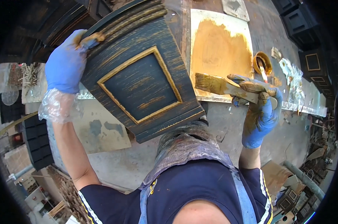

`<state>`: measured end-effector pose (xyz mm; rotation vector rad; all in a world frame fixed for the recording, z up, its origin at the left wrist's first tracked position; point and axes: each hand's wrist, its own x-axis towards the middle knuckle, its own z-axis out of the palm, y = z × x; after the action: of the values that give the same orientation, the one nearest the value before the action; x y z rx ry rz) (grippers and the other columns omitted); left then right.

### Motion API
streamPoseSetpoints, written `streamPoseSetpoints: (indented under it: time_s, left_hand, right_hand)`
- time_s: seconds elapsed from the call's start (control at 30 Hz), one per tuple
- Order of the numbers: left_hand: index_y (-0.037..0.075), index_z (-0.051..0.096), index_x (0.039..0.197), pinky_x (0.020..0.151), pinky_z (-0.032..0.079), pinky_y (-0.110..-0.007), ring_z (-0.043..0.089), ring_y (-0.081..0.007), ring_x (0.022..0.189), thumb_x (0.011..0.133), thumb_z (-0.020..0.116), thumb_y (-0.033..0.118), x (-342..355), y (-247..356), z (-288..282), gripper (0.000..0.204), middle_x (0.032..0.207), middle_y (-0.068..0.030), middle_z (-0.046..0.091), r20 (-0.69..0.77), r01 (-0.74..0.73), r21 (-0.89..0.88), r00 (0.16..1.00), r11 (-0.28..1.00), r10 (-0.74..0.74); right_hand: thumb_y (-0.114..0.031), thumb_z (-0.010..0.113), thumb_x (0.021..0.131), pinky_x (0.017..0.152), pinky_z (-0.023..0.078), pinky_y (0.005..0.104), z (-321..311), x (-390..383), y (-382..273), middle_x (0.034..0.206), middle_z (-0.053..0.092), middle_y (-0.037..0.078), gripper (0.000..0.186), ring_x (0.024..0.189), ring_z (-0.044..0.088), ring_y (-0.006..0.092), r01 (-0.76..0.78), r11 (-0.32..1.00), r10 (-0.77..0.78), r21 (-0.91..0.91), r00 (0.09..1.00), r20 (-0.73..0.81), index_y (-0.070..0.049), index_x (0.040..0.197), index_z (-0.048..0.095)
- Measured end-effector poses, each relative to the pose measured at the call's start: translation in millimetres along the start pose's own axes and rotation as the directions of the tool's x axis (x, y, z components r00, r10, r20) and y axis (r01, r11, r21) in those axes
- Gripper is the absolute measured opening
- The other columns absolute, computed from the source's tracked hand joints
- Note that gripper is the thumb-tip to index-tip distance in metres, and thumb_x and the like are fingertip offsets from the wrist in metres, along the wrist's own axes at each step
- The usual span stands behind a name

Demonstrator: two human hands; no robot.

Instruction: Applying a decorative gold-colored stain or finish to a dark wooden cabinet component using a paintbrush.

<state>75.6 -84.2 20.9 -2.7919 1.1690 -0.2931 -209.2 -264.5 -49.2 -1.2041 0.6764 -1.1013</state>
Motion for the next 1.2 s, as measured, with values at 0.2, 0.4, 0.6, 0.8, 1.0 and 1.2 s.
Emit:
streamPoseSetpoints:
  time_s: [0.2, 0.4, 0.6, 0.8, 1.0, 1.2]
  left_hand:
    - [0.008, 0.050, 0.100, 0.060, 0.045, -0.026, 0.058, -0.0228, 0.071, 0.079, 0.048, 0.015, -11.5, -15.0, -1.9, 0.023, 0.081, -0.0100, 0.059, -0.013, -0.052, -0.254, 0.999, 0.966, 0.050]
    - [0.008, 0.054, 0.095, 0.060, 0.045, -0.028, 0.057, -0.0246, 0.069, 0.077, 0.051, 0.020, -5.5, 16.7, -14.8, 0.022, 0.080, -0.0098, 0.059, 0.117, 0.199, -0.471, 0.980, 0.860, -0.163]
    - [0.005, 0.054, 0.095, 0.060, 0.045, -0.030, 0.057, -0.0273, 0.069, 0.077, 0.048, 0.014, -39.1, -6.0, -11.5, 0.021, 0.079, -0.0132, 0.058, -0.187, -0.037, -0.059, 0.982, 0.998, 0.026]
    - [-0.002, 0.052, 0.096, 0.057, 0.045, -0.034, 0.056, -0.0313, 0.068, 0.080, 0.045, 0.017, -76.8, -0.2, -11.1, 0.026, 0.079, -0.0181, 0.057, -0.232, 0.151, 0.058, 0.963, 0.987, -0.134]
    - [-0.007, 0.052, 0.094, 0.056, 0.045, -0.032, 0.056, -0.0318, 0.066, 0.082, 0.044, 0.021, -106.5, 3.3, -17.1, 0.031, 0.082, -0.0193, 0.057, -0.260, 0.218, 0.344, 0.957, 0.913, -0.130]
    - [-0.002, 0.053, 0.094, 0.055, 0.044, -0.024, 0.056, -0.0174, 0.064, 0.083, 0.044, 0.012, -115.2, 38.1, -19.1, 0.020, 0.079, -0.0105, 0.059, -0.331, 0.390, -0.001, 0.869, 0.921, -0.368]
  right_hand:
    - [-0.005, 0.057, 0.071, 0.072, 0.040, 0.0238, -21.5, -8.8, 12.6, 0.084, 0.053, 0.005, 0.018, 0.077, 0.049, 0.0109, -0.159, 0.987, 0.158, -0.002, 0.977, 0.145, -0.002, 0.086, 0.047]
    - [-0.007, 0.060, 0.072, 0.068, 0.042, 0.0232, -30.8, -27.9, 13.9, 0.084, 0.055, 0.008, 0.019, 0.077, 0.050, 0.0107, -0.097, 0.980, 0.135, -0.172, 0.964, 0.229, -0.002, 0.086, 0.049]
    - [-0.007, 0.056, 0.073, 0.070, 0.042, 0.0280, -35.8, -21.1, 13.3, 0.092, 0.056, 0.016, 0.018, 0.081, 0.054, 0.0215, 0.018, 0.998, 0.008, -0.052, 0.891, 0.453, -0.002, 0.090, 0.052]
    - [-0.005, 0.055, 0.072, 0.070, 0.042, 0.0280, -44.2, -20.9, 15.1, 0.097, 0.055, 0.015, 0.024, 0.083, 0.055, 0.0241, 0.096, 0.976, 0.026, -0.196, 0.841, 0.540, -0.003, 0.095, 0.055]
    - [-0.008, 0.055, 0.065, 0.073, 0.040, 0.0335, -32.7, 0.0, 15.9, 0.112, 0.047, 0.013, 0.041, 0.089, 0.050, 0.0309, 0.185, 0.961, 0.040, -0.205, 0.640, 0.767, -0.004, 0.106, 0.050]
    - [-0.008, 0.055, 0.064, 0.075, 0.040, 0.0346, -33.6, 6.3, 27.7, 0.114, 0.045, 0.013, 0.046, 0.085, 0.050, 0.0286, 0.174, 0.952, 0.122, -0.250, 0.533, 0.837, -0.006, 0.109, 0.048]
